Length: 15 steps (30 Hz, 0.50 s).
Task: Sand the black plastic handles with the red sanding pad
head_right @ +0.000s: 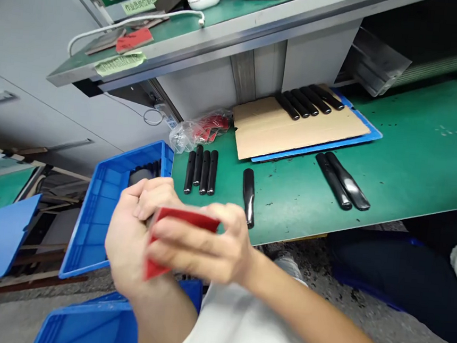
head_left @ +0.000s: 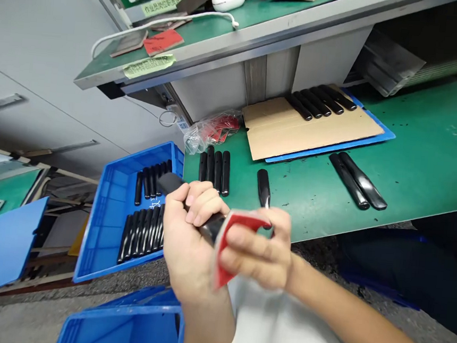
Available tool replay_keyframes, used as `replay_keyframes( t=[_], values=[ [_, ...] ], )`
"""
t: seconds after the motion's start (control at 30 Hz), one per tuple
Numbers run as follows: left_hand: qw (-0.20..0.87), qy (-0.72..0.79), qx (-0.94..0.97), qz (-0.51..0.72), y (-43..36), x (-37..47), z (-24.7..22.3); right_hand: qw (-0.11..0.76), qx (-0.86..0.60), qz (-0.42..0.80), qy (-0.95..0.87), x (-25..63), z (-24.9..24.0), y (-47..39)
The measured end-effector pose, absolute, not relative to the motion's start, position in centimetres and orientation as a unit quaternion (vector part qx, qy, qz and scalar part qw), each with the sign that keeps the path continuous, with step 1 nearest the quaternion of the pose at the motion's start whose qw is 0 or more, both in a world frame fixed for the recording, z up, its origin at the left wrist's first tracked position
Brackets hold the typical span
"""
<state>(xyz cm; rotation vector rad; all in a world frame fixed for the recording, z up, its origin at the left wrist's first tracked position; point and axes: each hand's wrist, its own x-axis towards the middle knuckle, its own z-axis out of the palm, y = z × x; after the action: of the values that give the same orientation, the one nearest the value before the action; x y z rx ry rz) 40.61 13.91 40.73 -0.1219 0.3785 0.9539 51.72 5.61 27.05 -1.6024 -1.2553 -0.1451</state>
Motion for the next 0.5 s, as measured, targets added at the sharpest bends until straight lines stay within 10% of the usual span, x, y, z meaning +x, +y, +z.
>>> replay_keyframes(
  t=[0.37,0.5],
  values=[
    [0.929,0.066,0.014,0.364,13.7,38.8,42.1,0.566,-0.669,-0.065,-0.477,53.3,26.5,5.1],
    [0.92,0.15,0.134,0.337,13.5,39.2,41.6,0.671,-0.585,0.155,-0.428,53.3,29.0,1.3]
  ],
)
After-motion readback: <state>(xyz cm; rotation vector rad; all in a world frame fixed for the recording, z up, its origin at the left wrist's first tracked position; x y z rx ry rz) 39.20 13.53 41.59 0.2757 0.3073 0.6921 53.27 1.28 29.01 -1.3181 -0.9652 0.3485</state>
